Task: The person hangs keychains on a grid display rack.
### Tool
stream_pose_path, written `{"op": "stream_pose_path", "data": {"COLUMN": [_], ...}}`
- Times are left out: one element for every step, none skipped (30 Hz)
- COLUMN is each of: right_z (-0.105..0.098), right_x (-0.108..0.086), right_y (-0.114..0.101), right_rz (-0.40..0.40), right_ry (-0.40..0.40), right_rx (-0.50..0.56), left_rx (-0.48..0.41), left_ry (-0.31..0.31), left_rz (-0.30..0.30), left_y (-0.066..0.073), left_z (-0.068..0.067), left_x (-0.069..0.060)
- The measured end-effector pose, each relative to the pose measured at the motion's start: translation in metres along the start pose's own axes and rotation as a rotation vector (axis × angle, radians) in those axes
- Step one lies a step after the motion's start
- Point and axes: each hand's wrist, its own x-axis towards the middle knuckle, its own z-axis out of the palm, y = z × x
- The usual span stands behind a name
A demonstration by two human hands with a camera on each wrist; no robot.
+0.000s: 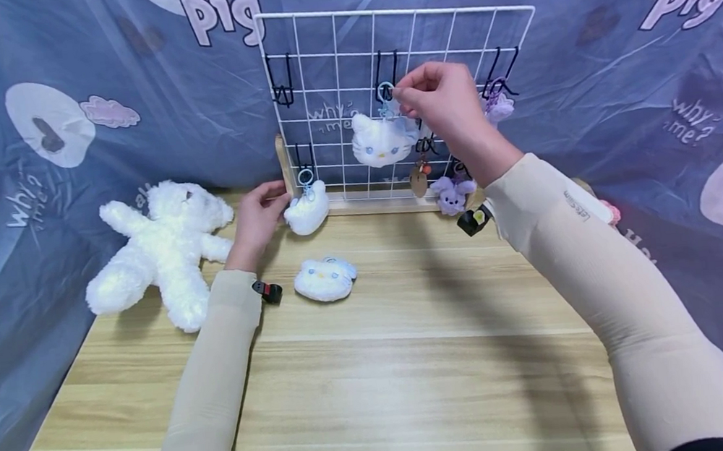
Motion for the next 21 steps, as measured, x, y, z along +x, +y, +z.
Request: {"op": "stream_pose_path", "data": {"right_z": [-0.001,-0.002,-0.002,-0.002,-0.002,-0.001,0.000,0.002,0.004,0.006,0.008,0.011,0.013,0.016,0.019,0.021,0.024,0.026,0.029,0.031,0.033], "right_x": [-0.002,-0.005,-0.008,-0.011,-0.014,-0.018,-0.021,-0.024,-0.027,-0.030,-0.032,-0.035,-0.038,-0.040,-0.043,-0.045,-0.047,-0.049,-0.050,-0.052,-0.054], "right_y": [0.000,0.001,0.002,0.004,0.006,0.009,0.012,0.016,0.020,0.024,0.027,0.031,0.034,0.037,0.041,0.044,0.047,0.050,0.053,0.056,0.059], "right_rz": [-0.003,-0.007,-0.008,-0.017,-0.024,-0.032,-0.048,-0.061,-0.071,-0.082,-0.080,-0.085,-0.090,-0.087,-0.087,-0.083,-0.080,-0.080,-0.076,-0.073,-0.073], "right_ry": [-0.004,-0.008,-0.012,-0.013,-0.015,-0.018,-0.022,-0.026,-0.031,-0.038,-0.045,-0.055,-0.064,-0.071,-0.080,-0.089,-0.098,-0.109,-0.118,-0.129,-0.139], "right_rx": [0.006,0.010,0.020,0.027,0.035,0.041,0.044,0.048,0.054,0.055,0.049,0.048,0.049,0.048,0.047,0.042,0.043,0.054,0.055,0.054,0.050], "left_rx": [0.000,0.000,0.001,0.000,0.001,0.004,0.004,0.004,0.004,0.004,0.005,0.004,0.002,0.003,0.005,0.009,0.010,0.010,0.011,0.011,0.011], "left_ry": [0.000,0.000,0.000,0.000,-0.001,-0.002,-0.002,-0.003,-0.004,-0.005,-0.006,-0.007,-0.007,-0.007,-0.007,-0.007,-0.007,-0.006,-0.005,-0.005,-0.003], "left_rz": [0.002,0.002,0.004,0.003,0.001,-0.001,-0.003,-0.004,-0.005,-0.006,-0.007,-0.008,-0.008,-0.007,-0.006,-0.005,-0.004,-0.004,-0.004,-0.005,-0.006], "left_y": [0.000,0.000,0.000,0.000,0.001,0.001,0.001,0.001,0.001,0.001,0.001,0.001,0.001,0.001,0.000,0.000,0.000,0.000,0.000,0.000,0.000], "left_z": [0.000,0.000,0.000,0.000,0.000,0.000,0.000,-0.001,-0.001,-0.001,-0.002,-0.002,-0.002,-0.002,-0.002,-0.002,-0.002,-0.001,-0.001,-0.001,0.000], "left_x": [0.000,0.000,0.000,-0.001,-0.001,-0.001,-0.001,-0.001,-0.002,-0.002,-0.002,-0.002,-0.002,-0.002,-0.002,-0.001,-0.001,-0.001,-0.001,-0.001,-0.001]}}
